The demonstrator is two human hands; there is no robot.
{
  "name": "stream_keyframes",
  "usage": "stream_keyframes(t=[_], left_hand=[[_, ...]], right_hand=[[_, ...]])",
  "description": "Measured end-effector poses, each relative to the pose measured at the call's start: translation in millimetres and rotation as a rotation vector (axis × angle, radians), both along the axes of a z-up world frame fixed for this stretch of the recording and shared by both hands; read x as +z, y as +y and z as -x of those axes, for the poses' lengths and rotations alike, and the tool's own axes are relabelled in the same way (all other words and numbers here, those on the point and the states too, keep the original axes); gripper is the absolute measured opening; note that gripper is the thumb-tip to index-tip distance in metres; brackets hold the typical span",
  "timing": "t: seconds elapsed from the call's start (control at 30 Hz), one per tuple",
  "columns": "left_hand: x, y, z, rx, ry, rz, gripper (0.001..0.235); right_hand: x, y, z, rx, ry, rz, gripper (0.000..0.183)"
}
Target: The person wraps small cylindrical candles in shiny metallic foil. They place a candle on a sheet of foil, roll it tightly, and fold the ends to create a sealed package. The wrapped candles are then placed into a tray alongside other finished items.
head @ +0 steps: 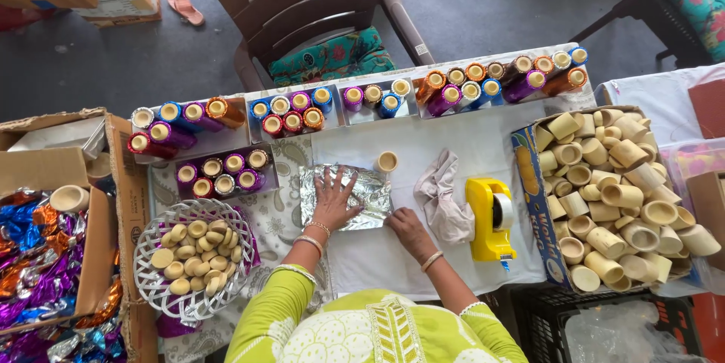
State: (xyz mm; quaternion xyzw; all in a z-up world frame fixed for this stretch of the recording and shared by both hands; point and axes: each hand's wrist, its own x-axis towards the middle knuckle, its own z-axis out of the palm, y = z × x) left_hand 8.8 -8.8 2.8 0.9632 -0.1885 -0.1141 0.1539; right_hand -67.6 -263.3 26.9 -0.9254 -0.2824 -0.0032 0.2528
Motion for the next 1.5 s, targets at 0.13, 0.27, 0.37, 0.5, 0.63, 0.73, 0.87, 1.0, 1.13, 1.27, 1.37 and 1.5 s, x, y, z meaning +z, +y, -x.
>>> stream_keyframes(t=[0.13, 0.27, 0.37, 0.5, 0.63, 0.73, 0.87, 1.0, 1.13, 1.27, 1.37, 1.5], left_hand=[[5, -8, 6, 0.078, -0.033, 0.023, 0.1], [11, -14, 7, 0.124, -0.02, 0.013, 0.103], [4, -15, 9, 0.117, -0.037, -0.038, 0.104], [-11, -13, 11, 0.045, -0.175, -0.268, 0.1], [-19, -7, 11, 0.034, -0.245, -0.314, 0.097], [-3, -1, 9, 0.08, -0.173, -0.126, 0.104], [9, 9, 6, 0.108, -0.028, -0.109, 0.111], [6, 20, 5, 0.109, -0.058, -0.095, 0.113], [2, 29, 4, 0.12, -0.099, -0.076, 0.114], [4, 38, 5, 0.122, -0.074, -0.101, 0.115], [12, 42, 4, 0.113, -0.027, -0.184, 0.112], [9, 49, 6, 0.164, -0.032, -0.216, 0.105]], right_hand=[[21, -11, -19, -0.11, -0.048, 0.055, 0.015], [50, 12, -30, -0.275, 0.032, -0.071, 0.014], [56, 59, -41, -0.283, 0.19, -0.363, 0.024], [52, 108, -62, -0.104, 0.305, -0.41, 0.036], [-32, 103, -76, -0.051, 0.11, -0.281, 0.055], [-32, 93, -82, -0.082, -0.01, 0.111, 0.059], [-1, 86, -84, -0.232, 0.094, 0.001, 0.067], [-1, 79, -86, -0.159, 0.015, 0.099, 0.072], [8, 79, -86, -0.169, 0.02, 0.11, 0.072], [3, 67, -82, -0.135, -0.032, 0.108, 0.068], [4, 58, -80, -0.094, -0.076, 0.148, 0.064], [-8, 49, -75, -0.073, -0.07, 0.133, 0.06]])
